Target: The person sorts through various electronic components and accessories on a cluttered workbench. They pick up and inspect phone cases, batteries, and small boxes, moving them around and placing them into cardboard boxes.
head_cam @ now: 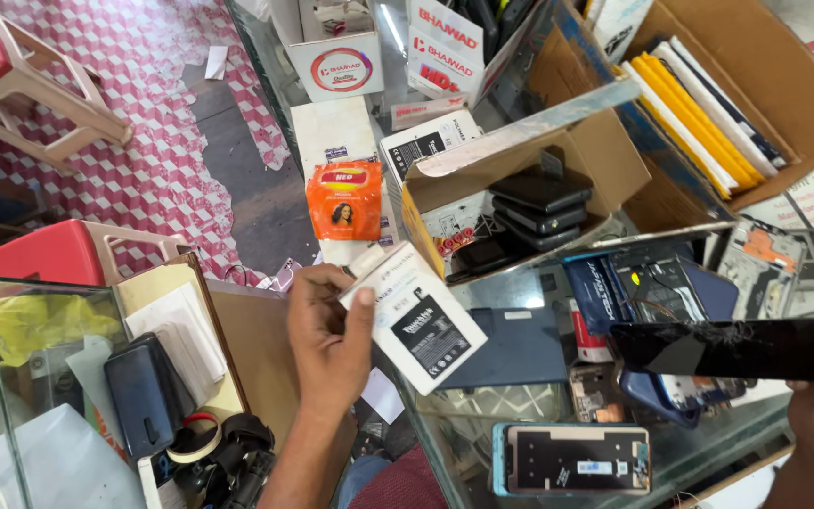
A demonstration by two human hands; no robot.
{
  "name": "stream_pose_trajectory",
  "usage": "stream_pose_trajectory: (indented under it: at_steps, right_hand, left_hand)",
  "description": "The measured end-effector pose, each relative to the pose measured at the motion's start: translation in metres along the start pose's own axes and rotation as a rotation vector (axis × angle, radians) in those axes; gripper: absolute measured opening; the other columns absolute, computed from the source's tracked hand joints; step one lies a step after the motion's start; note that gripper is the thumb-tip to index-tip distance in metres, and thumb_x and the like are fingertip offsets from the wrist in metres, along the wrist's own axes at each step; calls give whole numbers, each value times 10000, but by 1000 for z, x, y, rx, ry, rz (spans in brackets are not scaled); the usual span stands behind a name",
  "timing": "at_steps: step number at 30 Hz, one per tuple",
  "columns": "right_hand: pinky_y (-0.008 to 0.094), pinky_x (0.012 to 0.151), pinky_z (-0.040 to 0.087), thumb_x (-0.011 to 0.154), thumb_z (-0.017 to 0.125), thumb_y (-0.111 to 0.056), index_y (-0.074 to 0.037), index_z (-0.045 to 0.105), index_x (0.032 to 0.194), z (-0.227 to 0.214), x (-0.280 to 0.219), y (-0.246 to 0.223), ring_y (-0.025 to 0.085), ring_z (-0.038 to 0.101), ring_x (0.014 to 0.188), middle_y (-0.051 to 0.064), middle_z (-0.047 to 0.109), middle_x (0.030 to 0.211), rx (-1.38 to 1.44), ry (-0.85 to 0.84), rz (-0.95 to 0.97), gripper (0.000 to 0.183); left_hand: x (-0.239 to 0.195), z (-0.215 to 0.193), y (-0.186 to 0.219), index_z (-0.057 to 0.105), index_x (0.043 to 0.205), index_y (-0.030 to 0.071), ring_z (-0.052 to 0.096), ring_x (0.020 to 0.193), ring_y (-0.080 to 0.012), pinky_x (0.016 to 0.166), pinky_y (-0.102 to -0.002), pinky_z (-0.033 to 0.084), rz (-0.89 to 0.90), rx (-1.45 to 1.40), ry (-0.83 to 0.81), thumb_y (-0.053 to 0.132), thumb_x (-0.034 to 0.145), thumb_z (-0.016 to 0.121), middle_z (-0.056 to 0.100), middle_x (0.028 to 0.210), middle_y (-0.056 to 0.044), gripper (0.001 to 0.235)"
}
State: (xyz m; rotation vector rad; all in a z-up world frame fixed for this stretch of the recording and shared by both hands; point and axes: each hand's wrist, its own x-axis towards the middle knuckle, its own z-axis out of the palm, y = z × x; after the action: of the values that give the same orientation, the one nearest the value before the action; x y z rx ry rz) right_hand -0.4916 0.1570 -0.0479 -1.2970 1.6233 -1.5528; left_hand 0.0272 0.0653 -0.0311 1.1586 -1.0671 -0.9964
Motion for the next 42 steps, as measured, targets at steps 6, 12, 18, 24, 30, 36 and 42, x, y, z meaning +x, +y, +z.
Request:
stream_pose_trajectory:
  at_steps: [6,12,18,24,30,36,42]
  right_hand:
    - [259,649,461,1189,596,-229,13,557,1247,12,-11,-34,157,560,661,102,585,881,239,-7,-61,252]
    - [230,636,515,1163,621,-33,38,579,1238,54,-16,-84,136,629,777,119,665,1037,192,-82,-95,111]
    - [263,660,544,1105,579,-25,42,600,1419,93,17,-109,130,649,796,103,682,1007,40,-108,60,322]
    - [301,730,566,948,770,-122,28,614,1450,100,25,-114,204,700,1050,177,699,1245,-587,-167,-180,546]
    - [388,830,565,914,857,-202,31,660,1380,101,22,-132,275,701,1143,200,703,1264,-800,-193,-303,557]
    - [355,892,570,762,870,-265,-45,622,1405,140,-30,-169,263,669,1231,144,683,1369,-391,-491,-380,724]
    - [313,876,570,717,881,-206,-34,564,1346,167,-72,-162,186,736,1002,73,748,1104,-221,-760,-160,725]
  left_hand:
    - [-36,21,15,438,1037,48,630,643,-75,527,-222,504,-233,-170,-183,141,1024,627,624,852,-76,211]
    - [-62,32,21,433,1136,28,656,740,-91,585,-230,540,-81,-124,-133,112,1035,628,615,972,-89,235]
    - [-58,31,32,366,1459,55,713,729,-122,573,-231,576,-159,64,-173,83,948,624,619,990,-85,574]
    - [-57,25,30,502,1445,12,692,745,-111,601,-248,574,-156,-43,-197,105,1004,597,662,1016,-87,460]
    - [-78,-5,26,543,1453,16,648,685,-101,582,-223,517,-262,-269,-145,145,998,552,709,983,-71,473]
    - [-112,6,41,510,1455,16,689,793,-115,649,-249,586,-127,-276,-162,159,997,561,723,1069,-73,483]
    - [-101,43,82,651,1330,58,667,883,-159,764,-298,559,338,61,-444,155,1082,596,689,1073,-66,273]
